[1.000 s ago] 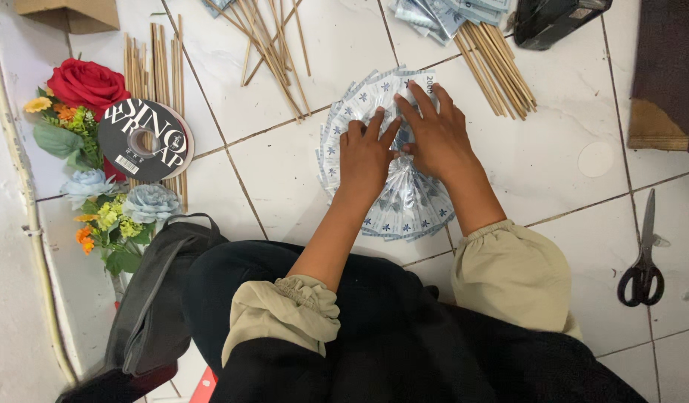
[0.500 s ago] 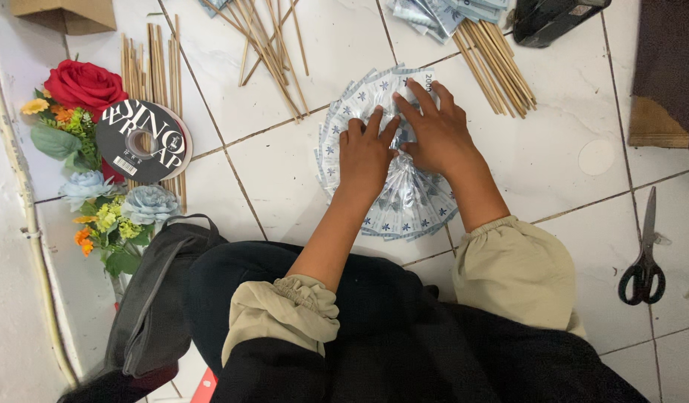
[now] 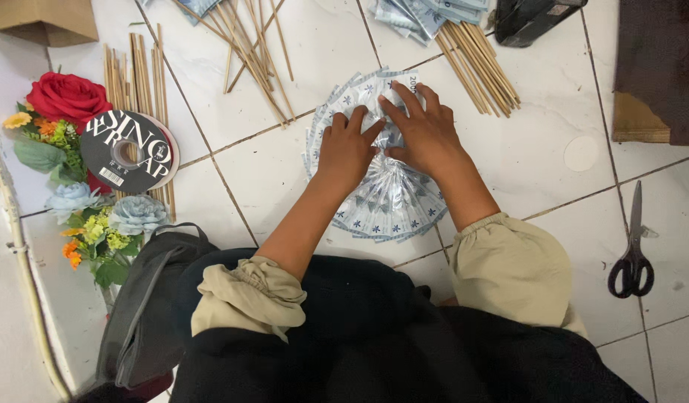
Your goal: The person sits on the floor and assembles a fan-shaped craft by stapling printed paper sheets together at the center. They repeatedly pick up sheets, align them, and use a stapler to secure them into a radial arrangement.
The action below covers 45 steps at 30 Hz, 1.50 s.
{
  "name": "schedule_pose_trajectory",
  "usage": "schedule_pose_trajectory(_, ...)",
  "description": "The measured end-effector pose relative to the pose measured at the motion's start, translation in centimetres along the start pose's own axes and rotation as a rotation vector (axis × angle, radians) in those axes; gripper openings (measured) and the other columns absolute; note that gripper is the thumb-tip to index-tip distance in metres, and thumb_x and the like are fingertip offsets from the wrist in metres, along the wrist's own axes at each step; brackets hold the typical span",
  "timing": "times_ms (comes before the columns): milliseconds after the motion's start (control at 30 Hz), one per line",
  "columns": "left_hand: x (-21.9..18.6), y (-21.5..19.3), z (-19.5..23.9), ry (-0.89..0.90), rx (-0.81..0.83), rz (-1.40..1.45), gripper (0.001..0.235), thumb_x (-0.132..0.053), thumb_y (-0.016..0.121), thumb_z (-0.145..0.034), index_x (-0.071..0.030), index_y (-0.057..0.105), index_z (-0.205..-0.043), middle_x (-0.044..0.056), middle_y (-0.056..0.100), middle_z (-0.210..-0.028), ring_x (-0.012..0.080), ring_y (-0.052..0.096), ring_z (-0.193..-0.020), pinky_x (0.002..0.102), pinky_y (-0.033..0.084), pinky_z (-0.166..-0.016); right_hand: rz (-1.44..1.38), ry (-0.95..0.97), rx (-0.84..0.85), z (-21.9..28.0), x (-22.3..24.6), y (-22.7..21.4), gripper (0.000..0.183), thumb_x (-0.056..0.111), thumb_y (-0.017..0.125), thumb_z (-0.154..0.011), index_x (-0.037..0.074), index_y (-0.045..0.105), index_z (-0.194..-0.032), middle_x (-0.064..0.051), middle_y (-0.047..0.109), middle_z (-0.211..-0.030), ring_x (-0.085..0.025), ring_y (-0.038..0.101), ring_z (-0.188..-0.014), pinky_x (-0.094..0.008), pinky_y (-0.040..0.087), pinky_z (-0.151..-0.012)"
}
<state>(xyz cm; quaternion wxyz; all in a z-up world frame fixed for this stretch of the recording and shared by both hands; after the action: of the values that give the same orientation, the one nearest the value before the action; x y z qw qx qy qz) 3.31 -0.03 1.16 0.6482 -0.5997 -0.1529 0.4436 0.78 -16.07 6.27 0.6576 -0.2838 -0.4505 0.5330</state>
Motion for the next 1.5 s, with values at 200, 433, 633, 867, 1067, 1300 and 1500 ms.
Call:
schedule_pose_trajectory(200,0.5,-0.7,-0.4,0.036,-0.016,0.048,0.053,-0.034,0.08,-0.084,-0.022,0.068,-0.134,0.007,0.046,-0.135,0.0348,0.053,-0.105,0.048,0.052,-0.086,0.011,0.014,0.016,0.3,0.5,-0.4,0.084,0.031,0.08,-0.084,0.019,0.044,-0.159,-0.012,0.03,-0.167,-0.044,0.021,-0.151,-0.067,0.035,-0.111)
schedule_pose_trajectory(433,-0.2,-2.0,-0.6,0.014,-0.008,0.104,0.051,-0.024,0.085,-0.08,-0.017,0.072,-0.128,0.01,0.048,-0.129,0.0361,0.055,-0.105,0.052,0.053,-0.087,-0.02,0.011,0.022,0.3,0.5,-0.7,0.085,0.034,0.079,-0.085,0.017,0.043,-0.16,-0.011,0.03,-0.169,-0.043,0.019,-0.152,-0.067,0.033,-0.111)
schedule_pose_trajectory(633,-0.6,-1.9,-0.7,0.008,-0.028,0.107,0.053,-0.021,0.087,-0.078,-0.014,0.072,-0.128,0.013,0.049,-0.127,0.0373,0.054,-0.105,0.054,0.051,-0.089,-0.024,0.025,0.006,0.5,0.4,-0.8,0.084,0.033,0.08,-0.084,0.015,0.046,-0.159,-0.011,0.032,-0.168,-0.042,0.021,-0.152,-0.066,0.032,-0.111)
schedule_pose_trajectory(867,-0.4,0.2,-0.9,0.065,-0.143,0.024,0.053,-0.018,0.087,-0.075,-0.012,0.071,-0.125,0.014,0.048,-0.128,0.0376,0.052,-0.103,0.049,0.049,-0.079,-0.19,-0.067,-0.247,0.9,-2.2,-3.5,0.073,0.021,0.08,-0.09,0.006,0.048,-0.154,-0.021,0.046,-0.158,-0.043,0.039,-0.143,-0.059,0.036,-0.112)
schedule_pose_trajectory(1067,0.0,2.0,-1.2,0.086,-0.232,-0.067,0.05,-0.019,0.085,-0.072,-0.016,0.072,-0.12,0.012,0.047,-0.129,0.0367,0.05,-0.099,0.045,0.048,-0.072,-0.233,-0.004,-1.007,1.4,-14.5,-7.3,0.048,-0.01,0.081,-0.098,-0.001,0.059,-0.138,-0.021,0.062,-0.123,-0.033,0.064,-0.104,-0.044,0.056,-0.08)
schedule_pose_trajectory(1300,0.0,3.0,-1.5,0.086,-0.304,-0.104,0.043,-0.013,0.082,-0.068,-0.017,0.074,-0.11,0.008,0.052,-0.119,0.0331,0.051,-0.093,0.042,0.045,-0.067,-0.542,0.175,-1.057,-2.1,-28.1,-5.0,0.019,0.022,0.067,-0.115,0.009,0.069,-0.128,-0.01,0.071,-0.111,-0.017,0.067,-0.085,-0.029,0.058,-0.051)
schedule_pose_trajectory(1500,0.1,2.4,-1.5,0.073,-0.202,-0.058,0.048,-0.021,0.084,-0.072,-0.017,0.072,-0.119,0.008,0.051,-0.125,0.0342,0.05,-0.097,0.043,0.046,-0.071,-0.365,-0.23,-0.857,2.0,-8.2,-9.2,0.024,-0.021,0.065,-0.103,-0.004,0.072,-0.119,-0.02,0.062,-0.117,-0.031,0.061,-0.108,-0.04,0.055,-0.085)
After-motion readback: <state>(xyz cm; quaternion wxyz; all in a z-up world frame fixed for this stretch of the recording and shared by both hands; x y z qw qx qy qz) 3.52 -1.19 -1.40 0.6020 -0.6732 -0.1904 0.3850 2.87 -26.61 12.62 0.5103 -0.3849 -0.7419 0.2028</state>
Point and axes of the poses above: each hand's wrist, its own z-axis away from the middle knuckle, its own y-axis out of the palm, x = y × z, the point moved 2 cm from there along -z, towards the middle knuckle
